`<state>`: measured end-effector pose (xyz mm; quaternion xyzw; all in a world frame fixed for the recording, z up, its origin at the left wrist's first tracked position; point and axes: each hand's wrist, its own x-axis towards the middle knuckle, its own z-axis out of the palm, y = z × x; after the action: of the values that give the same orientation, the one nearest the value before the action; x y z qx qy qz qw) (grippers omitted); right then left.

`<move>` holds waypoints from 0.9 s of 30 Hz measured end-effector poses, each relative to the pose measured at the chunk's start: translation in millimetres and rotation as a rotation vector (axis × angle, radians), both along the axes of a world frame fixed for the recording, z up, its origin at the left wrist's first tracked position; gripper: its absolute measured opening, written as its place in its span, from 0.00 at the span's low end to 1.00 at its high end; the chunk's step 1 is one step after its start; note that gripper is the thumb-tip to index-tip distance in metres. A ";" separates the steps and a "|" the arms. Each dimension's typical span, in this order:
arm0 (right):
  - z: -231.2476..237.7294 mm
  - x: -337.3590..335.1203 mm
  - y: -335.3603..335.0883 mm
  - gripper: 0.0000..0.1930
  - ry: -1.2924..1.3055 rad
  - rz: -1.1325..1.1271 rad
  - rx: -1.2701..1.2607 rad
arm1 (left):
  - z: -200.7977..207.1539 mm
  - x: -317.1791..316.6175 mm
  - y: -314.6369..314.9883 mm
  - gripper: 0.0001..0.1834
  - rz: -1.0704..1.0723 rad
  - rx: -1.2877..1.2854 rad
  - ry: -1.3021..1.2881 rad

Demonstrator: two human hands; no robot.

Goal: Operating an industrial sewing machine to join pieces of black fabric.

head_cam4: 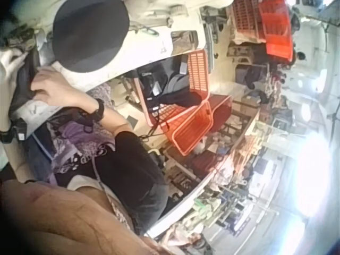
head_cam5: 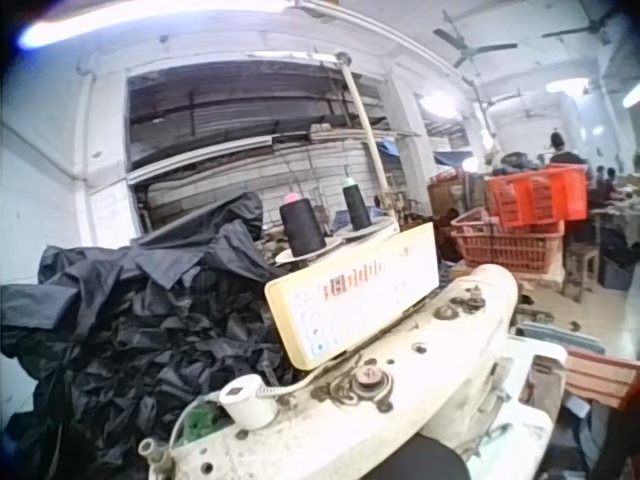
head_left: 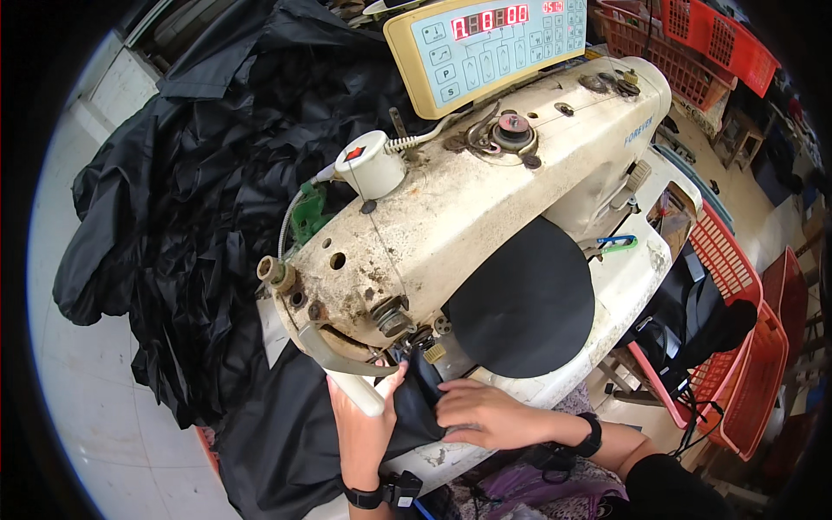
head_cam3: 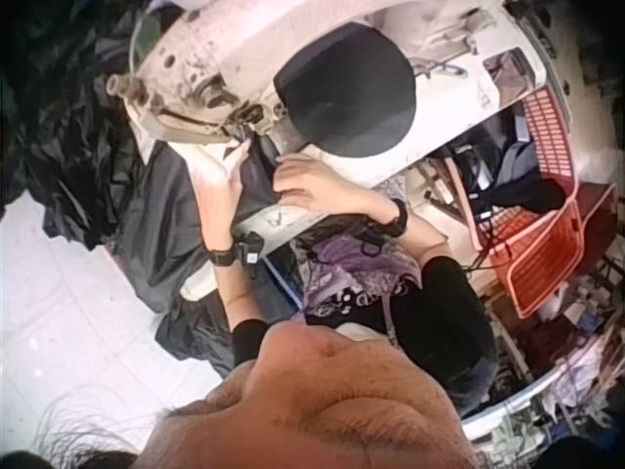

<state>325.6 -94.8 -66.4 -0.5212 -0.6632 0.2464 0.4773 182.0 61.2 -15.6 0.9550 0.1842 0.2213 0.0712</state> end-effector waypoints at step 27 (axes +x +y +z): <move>-0.8 -0.5 6.3 0.06 -0.164 -0.144 0.004 | -14.2 11.0 -21.6 0.21 -0.033 -0.065 0.049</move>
<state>325.1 -88.5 -67.2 -0.5848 -0.6616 0.1667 0.4388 193.0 39.7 -29.8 0.9602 0.1772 0.1904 0.1014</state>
